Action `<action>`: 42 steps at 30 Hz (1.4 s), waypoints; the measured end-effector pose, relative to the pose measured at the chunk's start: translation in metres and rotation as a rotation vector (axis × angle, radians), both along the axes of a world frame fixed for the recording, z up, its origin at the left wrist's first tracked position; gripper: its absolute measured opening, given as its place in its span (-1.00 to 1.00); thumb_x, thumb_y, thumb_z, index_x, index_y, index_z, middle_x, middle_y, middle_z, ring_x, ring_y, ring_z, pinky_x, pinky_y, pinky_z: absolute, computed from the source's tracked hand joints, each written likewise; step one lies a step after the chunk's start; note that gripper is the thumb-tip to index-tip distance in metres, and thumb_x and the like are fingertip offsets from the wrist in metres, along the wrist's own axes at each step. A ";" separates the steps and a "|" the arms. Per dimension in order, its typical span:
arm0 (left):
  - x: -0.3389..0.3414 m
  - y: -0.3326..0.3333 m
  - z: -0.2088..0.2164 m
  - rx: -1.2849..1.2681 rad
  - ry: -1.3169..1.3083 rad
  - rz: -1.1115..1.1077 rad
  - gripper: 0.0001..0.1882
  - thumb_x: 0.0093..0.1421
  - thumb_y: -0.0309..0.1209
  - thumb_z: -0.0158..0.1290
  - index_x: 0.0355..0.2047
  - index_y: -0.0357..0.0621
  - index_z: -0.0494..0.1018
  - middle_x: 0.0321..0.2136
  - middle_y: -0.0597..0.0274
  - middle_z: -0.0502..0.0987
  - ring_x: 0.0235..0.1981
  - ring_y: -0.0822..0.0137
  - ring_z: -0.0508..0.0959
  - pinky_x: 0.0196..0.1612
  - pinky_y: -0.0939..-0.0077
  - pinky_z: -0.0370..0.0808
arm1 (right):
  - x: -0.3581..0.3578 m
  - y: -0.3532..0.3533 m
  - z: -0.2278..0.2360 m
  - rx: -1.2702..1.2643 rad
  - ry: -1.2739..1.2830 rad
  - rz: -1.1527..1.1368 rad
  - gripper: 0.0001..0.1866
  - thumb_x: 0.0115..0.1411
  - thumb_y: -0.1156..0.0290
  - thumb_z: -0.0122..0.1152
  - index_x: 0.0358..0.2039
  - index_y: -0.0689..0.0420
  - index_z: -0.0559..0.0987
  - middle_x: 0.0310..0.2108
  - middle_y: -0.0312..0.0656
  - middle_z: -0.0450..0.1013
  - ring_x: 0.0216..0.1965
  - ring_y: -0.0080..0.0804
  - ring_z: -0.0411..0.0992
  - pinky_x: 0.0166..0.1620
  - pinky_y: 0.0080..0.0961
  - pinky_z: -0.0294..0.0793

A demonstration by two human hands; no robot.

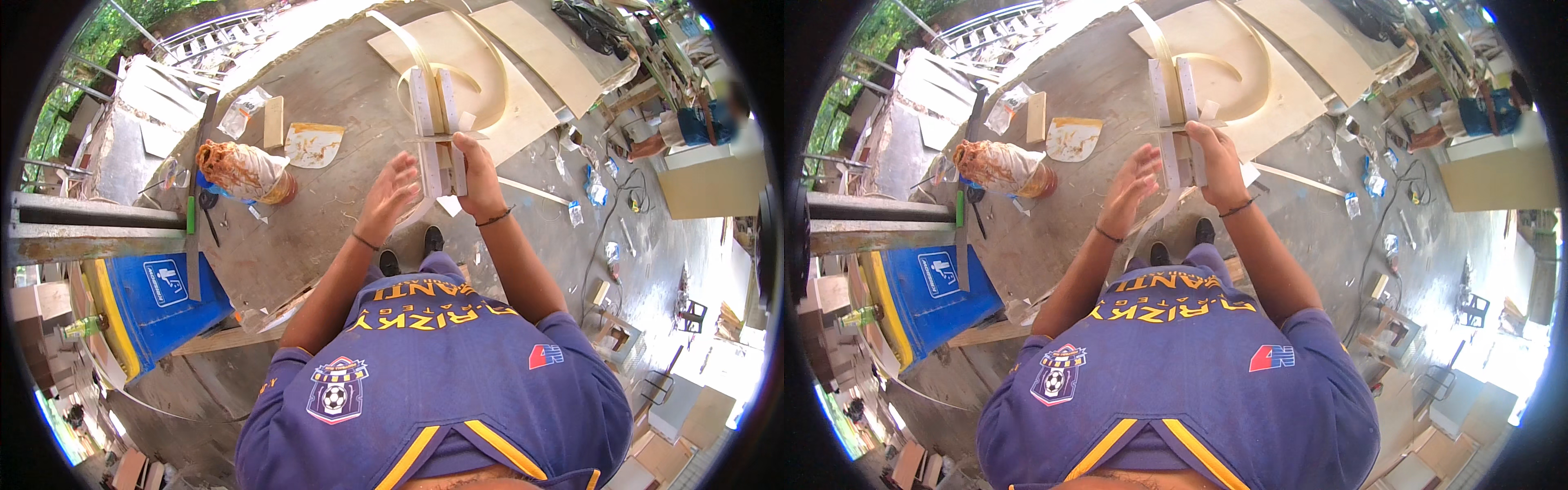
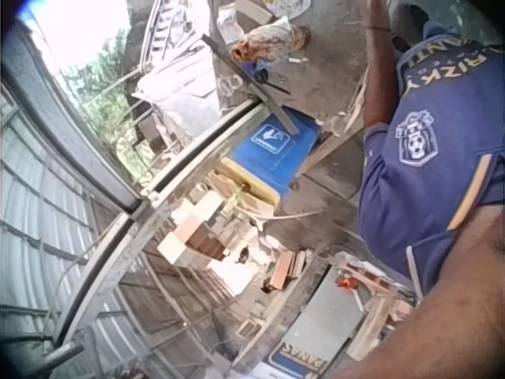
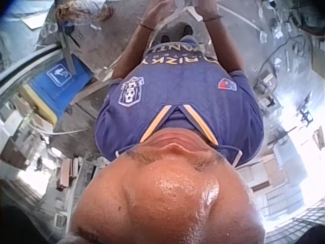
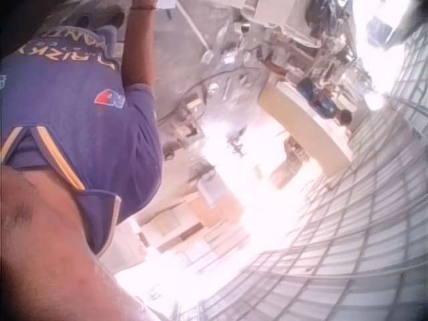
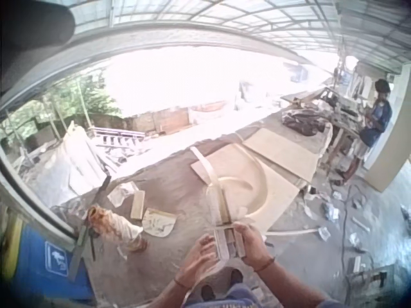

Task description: The person prepares thin wood strips by using a piece of sandpaper to smooth the edges while holding the strips against a wooden guide.

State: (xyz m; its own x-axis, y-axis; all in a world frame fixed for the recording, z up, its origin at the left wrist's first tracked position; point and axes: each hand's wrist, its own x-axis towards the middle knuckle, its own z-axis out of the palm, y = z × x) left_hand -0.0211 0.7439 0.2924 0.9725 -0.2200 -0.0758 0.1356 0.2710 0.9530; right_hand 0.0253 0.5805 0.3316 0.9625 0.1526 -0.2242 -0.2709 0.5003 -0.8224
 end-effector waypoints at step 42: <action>0.038 -0.011 0.012 -0.371 0.139 0.330 -0.48 0.17 0.03 -0.02 -0.16 -0.23 0.35 -0.41 0.16 0.48 -0.38 0.26 0.56 -0.39 0.40 0.56 | -0.085 -0.009 0.024 -0.411 -0.293 -0.002 -0.84 0.18 0.62 -0.25 -0.23 0.16 0.14 -0.17 0.03 0.43 -0.42 -0.48 0.46 -0.48 -0.66 0.44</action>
